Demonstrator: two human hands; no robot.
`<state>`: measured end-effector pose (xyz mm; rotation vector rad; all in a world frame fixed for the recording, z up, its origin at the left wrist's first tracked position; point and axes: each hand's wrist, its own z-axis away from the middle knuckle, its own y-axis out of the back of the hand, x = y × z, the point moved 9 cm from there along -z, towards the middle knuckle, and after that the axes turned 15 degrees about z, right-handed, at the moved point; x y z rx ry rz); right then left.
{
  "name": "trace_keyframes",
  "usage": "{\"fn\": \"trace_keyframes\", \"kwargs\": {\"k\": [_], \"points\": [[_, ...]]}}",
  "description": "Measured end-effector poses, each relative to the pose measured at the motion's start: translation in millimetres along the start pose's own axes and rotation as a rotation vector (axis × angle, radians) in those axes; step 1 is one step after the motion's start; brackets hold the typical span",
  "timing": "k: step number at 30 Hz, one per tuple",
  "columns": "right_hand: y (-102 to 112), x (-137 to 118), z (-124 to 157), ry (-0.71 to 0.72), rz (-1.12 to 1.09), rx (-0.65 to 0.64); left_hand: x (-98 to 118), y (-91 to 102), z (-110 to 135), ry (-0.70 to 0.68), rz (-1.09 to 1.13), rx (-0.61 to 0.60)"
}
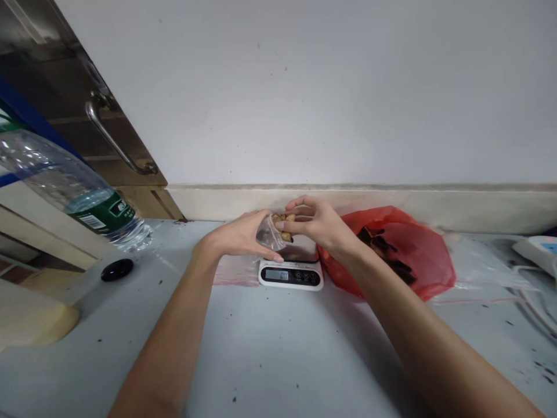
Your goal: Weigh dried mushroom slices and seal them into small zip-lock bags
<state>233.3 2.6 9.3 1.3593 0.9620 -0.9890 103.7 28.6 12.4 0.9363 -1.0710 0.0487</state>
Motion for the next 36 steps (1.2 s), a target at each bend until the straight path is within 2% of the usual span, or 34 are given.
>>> {"fn": "trace_keyframes", "kwargs": {"k": [4, 7, 9, 12, 15, 17, 20, 25, 30, 33, 36], "points": [[-6.6, -1.3, 0.3, 0.048, 0.145, -0.048, 2.2, 1.7, -1.7, 0.010, -0.005, 0.017], [2.2, -5.7, 1.4, 0.091, 0.205, 0.070, 5.8, 1.0, -2.8, -0.004, 0.010, 0.020], [4.7, -7.8, 2.7, 0.090, 0.160, 0.099, 8.3, 1.1, -2.2, -0.017, 0.057, 0.022], [1.0, -8.7, 4.7, 0.048, 0.014, 0.017, 13.9, 1.6, 1.0, -0.055, 0.163, 0.004], [6.2, -11.7, 7.6, 0.032, -0.039, -0.001, 18.8, 6.0, 4.8, -0.096, 0.209, 0.015], [12.8, -18.5, 8.7, 0.090, 0.016, 0.027, 20.9, 8.1, 6.3, -0.114, 0.225, 0.021], [17.0, -33.1, 10.1, 0.239, 0.213, 0.060, 22.6, 8.4, 7.5, -0.119, 0.263, 0.011], [14.8, -43.2, 13.7, 0.364, 0.427, 0.012, 27.1, 12.1, 10.9, -0.132, 0.307, 0.015], [24.0, -51.2, 23.5, 0.488, 0.403, -0.049, 33.9, 21.8, 17.9, -0.228, 0.386, 0.050], [32.4, -63.2, 30.6, 0.582, 0.368, 0.015, 33.3, 21.2, 21.9, -0.226, 0.441, 0.014], [33.5, -72.2, 35.2, 0.581, 0.270, 0.046, 36.2, 24.3, 28.0, -0.224, 0.497, 0.015]]}}
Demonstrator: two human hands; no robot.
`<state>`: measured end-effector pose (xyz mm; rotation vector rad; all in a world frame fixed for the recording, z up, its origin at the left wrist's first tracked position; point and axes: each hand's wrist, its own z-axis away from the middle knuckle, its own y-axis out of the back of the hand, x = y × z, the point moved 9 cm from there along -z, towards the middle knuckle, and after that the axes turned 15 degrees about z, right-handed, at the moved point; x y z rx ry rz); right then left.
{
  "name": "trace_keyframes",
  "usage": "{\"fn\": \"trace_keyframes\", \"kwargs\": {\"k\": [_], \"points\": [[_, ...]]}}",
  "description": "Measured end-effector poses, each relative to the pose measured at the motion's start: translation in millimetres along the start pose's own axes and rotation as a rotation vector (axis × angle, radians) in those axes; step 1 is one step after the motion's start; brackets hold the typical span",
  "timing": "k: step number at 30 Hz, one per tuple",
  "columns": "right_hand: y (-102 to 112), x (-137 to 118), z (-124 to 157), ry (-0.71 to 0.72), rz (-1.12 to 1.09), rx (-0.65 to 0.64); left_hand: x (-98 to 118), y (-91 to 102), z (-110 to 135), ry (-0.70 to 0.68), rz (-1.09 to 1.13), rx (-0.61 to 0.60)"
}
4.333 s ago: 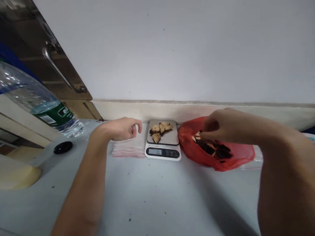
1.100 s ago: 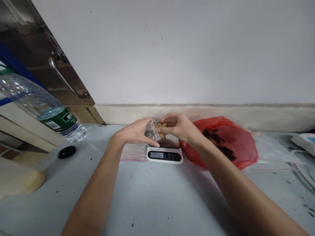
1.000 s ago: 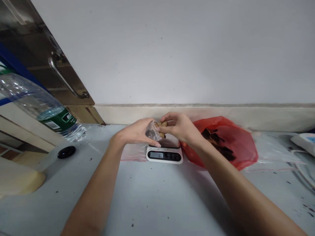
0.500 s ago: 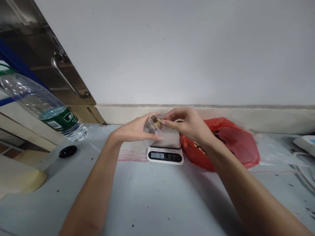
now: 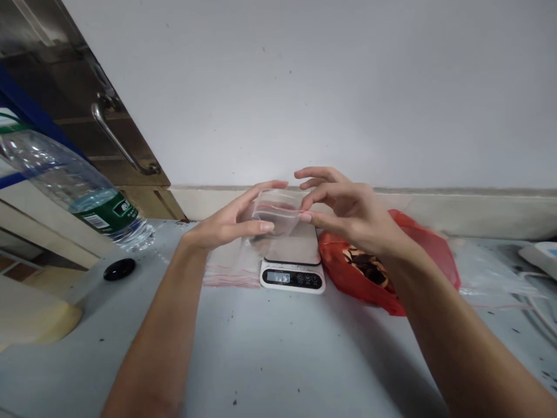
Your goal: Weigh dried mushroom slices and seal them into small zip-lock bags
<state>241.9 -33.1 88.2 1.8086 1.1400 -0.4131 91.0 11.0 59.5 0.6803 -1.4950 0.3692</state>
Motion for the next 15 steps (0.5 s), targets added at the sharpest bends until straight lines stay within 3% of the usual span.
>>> {"fn": "trace_keyframes", "kwargs": {"k": [3, 9, 11, 15], "points": [[1.4, -7.1, -0.5, -0.039, -0.036, 0.051, 13.7, 5.7, 4.4, -0.055, -0.043, 0.088], [29.8, -16.0, 4.0, 0.008, 0.187, 0.313, 36.7, 24.8, 10.5, -0.202, -0.138, 0.439], [35.8, -16.5, 5.0, 0.020, 0.220, 0.316, 40.5, 25.6, 10.8, -0.232, -0.182, 0.493], [35.9, -11.4, 4.6, -0.063, 0.218, 0.181, 48.1, 26.4, 12.1, -0.322, -0.211, 0.576]]}}
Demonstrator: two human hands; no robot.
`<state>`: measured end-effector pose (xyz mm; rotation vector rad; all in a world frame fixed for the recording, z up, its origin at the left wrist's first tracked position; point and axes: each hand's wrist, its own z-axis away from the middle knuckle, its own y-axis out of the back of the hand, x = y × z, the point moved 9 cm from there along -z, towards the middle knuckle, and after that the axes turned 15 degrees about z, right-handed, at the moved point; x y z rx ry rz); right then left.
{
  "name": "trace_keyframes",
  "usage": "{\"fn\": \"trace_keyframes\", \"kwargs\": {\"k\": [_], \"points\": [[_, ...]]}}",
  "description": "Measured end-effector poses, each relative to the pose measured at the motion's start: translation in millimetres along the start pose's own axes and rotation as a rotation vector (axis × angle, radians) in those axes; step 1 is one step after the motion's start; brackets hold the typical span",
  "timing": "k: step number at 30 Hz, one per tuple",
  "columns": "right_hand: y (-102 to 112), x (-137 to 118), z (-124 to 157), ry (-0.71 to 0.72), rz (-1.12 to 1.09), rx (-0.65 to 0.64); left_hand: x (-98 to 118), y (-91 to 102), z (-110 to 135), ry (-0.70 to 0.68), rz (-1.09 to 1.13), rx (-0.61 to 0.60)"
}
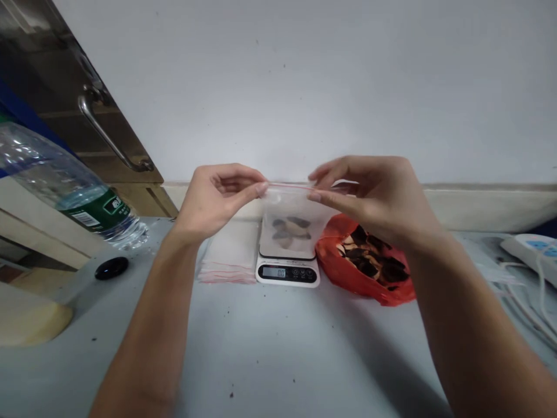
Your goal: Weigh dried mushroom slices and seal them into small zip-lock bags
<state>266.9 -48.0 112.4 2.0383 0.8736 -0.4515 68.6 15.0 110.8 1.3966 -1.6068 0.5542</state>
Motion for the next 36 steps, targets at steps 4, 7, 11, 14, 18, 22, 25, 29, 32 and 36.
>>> {"fn": "trace_keyframes", "kwargs": {"k": [4, 7, 11, 14, 18, 22, 25, 29, 32, 36], "points": [[3.2, -0.2, 1.0, -0.050, -0.026, -0.005, 0.9, -5.8, -0.7, -0.026, -0.007, -0.009], [3.8, -1.0, 1.7, -0.059, -0.049, 0.008, 1.6, -12.2, -0.3, -0.028, -0.012, -0.064], [4.2, 0.0, 2.6, -0.063, -0.048, 0.012, 4.1, -16.4, 0.9, -0.039, -0.042, -0.106], [6.2, 0.5, 3.4, -0.061, -0.040, 0.024, 5.9, -20.5, 2.1, -0.062, -0.061, -0.142], [7.8, -5.3, 4.2, -0.019, 0.024, 0.009, 15.6, -25.1, 4.7, -0.164, -0.163, -0.155], [-3.5, -18.3, 6.2, 0.051, 0.155, -0.140, 30.2, -38.2, 10.2, -0.280, -0.263, -0.210], [-9.6, -26.1, 7.3, 0.065, 0.248, -0.183, 39.4, -46.5, 14.0, -0.338, -0.246, -0.236], [-14.6, -30.6, 6.6, 0.040, 0.220, -0.180, 42.7, -51.8, 16.6, -0.342, -0.241, -0.273], [-19.0, -27.2, 6.2, 0.009, 0.142, -0.204, 43.6, -51.0, 17.6, -0.348, -0.316, -0.286], [-18.5, -14.6, 5.7, -0.027, 0.128, -0.238, 42.3, -39.9, 15.1, -0.327, -0.399, -0.256]]}}
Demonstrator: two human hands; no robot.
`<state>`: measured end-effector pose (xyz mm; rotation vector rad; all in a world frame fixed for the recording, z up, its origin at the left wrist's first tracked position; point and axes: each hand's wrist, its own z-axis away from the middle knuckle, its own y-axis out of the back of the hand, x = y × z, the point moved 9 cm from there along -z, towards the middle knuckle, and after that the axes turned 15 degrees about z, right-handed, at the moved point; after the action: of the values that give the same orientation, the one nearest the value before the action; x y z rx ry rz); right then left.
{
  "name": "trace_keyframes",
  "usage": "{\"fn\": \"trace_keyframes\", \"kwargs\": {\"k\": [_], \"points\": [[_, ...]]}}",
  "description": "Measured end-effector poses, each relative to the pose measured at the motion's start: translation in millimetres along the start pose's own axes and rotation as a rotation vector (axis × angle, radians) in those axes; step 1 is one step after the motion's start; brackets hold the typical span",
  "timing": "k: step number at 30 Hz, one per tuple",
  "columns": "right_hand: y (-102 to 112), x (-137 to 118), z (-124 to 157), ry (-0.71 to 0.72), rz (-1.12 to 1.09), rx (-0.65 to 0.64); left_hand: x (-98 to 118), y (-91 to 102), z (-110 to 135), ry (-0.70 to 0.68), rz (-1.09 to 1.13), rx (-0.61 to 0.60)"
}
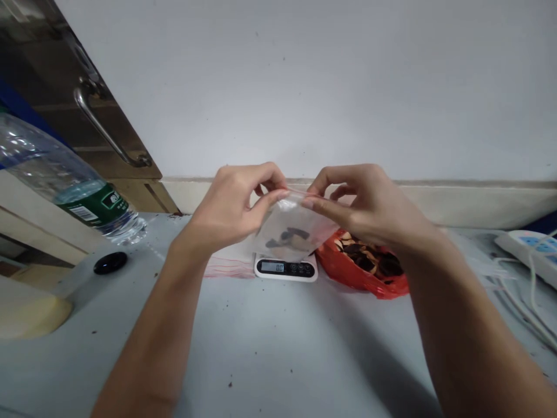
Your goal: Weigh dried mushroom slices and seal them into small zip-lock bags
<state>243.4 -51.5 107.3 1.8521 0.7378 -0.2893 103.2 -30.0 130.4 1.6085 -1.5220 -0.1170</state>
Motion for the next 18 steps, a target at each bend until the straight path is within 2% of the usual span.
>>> {"fn": "trace_keyframes", "kwargs": {"k": [7, 12, 18], "points": [[10.3, 29.0, 1.1, -0.061, 0.079, -0.033, -15.4, 19.0, 2.4, 0.072, -0.063, 0.058], [15.8, 35.6, 0.8, -0.038, 0.133, -0.035, -20.7, 18.0, 2.4, 0.106, -0.086, 0.035], [21.5, 45.3, 3.8, -0.150, 0.164, -0.016, -17.0, 9.9, -1.9, 0.076, -0.022, 0.014]]}}
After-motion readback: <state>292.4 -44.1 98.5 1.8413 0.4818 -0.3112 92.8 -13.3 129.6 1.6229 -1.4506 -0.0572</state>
